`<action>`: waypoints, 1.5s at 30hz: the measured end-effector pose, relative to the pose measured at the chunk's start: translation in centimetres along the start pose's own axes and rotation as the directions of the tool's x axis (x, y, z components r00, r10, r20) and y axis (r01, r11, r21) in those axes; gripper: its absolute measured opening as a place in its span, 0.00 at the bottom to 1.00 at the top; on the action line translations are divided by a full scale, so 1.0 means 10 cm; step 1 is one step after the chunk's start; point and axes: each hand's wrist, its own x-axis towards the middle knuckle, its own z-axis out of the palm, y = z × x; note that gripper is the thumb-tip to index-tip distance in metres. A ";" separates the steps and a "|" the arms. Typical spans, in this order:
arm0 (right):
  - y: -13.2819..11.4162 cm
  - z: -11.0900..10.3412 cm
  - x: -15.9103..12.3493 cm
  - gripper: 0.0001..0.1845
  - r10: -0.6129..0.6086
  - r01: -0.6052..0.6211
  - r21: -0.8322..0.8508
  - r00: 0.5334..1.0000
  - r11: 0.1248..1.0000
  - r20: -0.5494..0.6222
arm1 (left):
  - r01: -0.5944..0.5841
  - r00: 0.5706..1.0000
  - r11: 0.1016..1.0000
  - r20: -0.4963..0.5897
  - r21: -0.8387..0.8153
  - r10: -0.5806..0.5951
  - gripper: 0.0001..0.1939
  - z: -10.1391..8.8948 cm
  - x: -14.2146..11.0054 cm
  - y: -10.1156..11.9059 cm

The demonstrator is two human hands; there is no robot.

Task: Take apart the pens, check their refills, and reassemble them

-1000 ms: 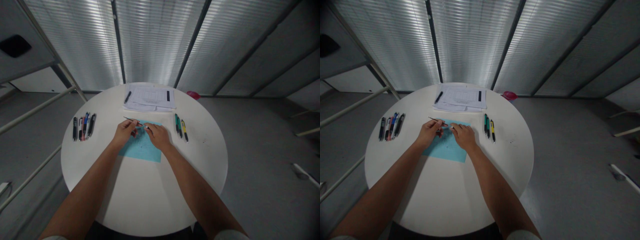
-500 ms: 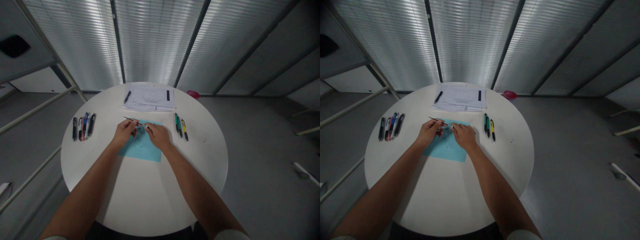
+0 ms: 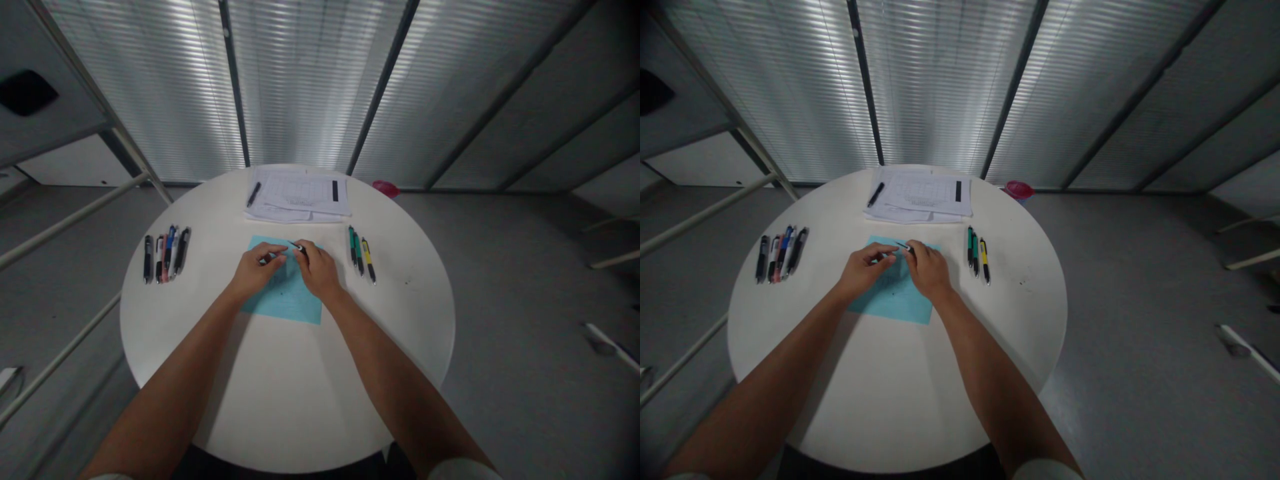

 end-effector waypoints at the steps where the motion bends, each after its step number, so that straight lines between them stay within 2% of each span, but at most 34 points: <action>1: 0.01 0.00 0.00 0.21 0.019 -0.018 0.022 0.999 1.000 -0.032 | -0.035 0.999 0.998 -0.025 0.061 0.036 0.12 -0.02 0.00 -0.01; 5: 0.02 -0.01 0.01 0.21 0.046 -0.043 0.029 0.993 0.999 -0.105 | -0.153 0.977 0.929 -0.087 0.337 0.192 0.11 -0.06 0.03 -0.17; 7: 0.03 -0.01 0.01 0.21 0.034 -0.034 0.007 0.992 0.999 -0.119 | -0.130 0.982 0.881 -0.066 0.454 0.179 0.14 -0.05 0.04 -0.25; 10: 0.04 0.01 0.02 0.21 0.002 -0.004 -0.013 0.990 1.000 -0.139 | -0.054 0.996 0.808 -0.031 0.586 0.089 0.15 -0.03 0.03 -0.32; 15: 0.07 0.05 0.01 0.20 -0.059 0.052 -0.049 0.987 0.997 -0.149 | -0.002 1.000 0.730 0.005 0.683 -0.002 0.13 -0.01 0.01 -0.26; 20: 0.08 0.05 0.01 0.19 -0.069 0.059 -0.082 0.991 0.995 -0.119 | -0.001 1.000 0.746 -0.006 0.666 0.007 0.09 -0.02 0.03 -0.25; 24: 0.07 0.04 0.01 0.20 -0.065 0.058 -0.102 0.996 0.993 -0.066 | 0.000 0.998 0.825 -0.051 0.565 0.035 0.10 -0.02 0.05 -0.22; 28: 0.02 0.00 0.01 0.20 -0.075 0.075 -0.113 0.997 0.991 0.007 | -0.010 0.991 0.930 -0.121 0.367 0.059 0.10 -0.03 0.05 -0.15; 32: -0.01 -0.04 0.01 0.23 -0.081 0.086 -0.155 0.996 0.984 0.036 | 0.056 0.983 0.998 -0.180 0.042 -0.048 0.09 0.01 0.06 -0.06; 35: -0.01 -0.04 0.01 0.24 -0.070 0.079 -0.183 0.996 0.980 0.050 | 0.127 0.972 0.969 -0.170 -0.213 -0.165 0.10 0.06 0.05 0.00; 38: 0.01 -0.03 0.01 0.25 -0.068 0.081 -0.204 0.995 0.976 0.070 | 0.211 0.958 0.904 -0.105 -0.372 -0.267 0.10 0.10 0.05 0.02; 41: 0.01 -0.02 0.01 0.25 -0.072 0.087 -0.216 0.994 0.972 0.079 | 0.265 0.949 0.833 -0.025 -0.485 -0.316 0.11 0.12 0.04 -0.01; 45: 0.01 -0.02 0.00 0.25 -0.072 0.088 -0.228 0.994 0.970 0.079 | 0.299 0.947 0.777 0.072 -0.553 -0.313 0.13 0.12 0.03 -0.04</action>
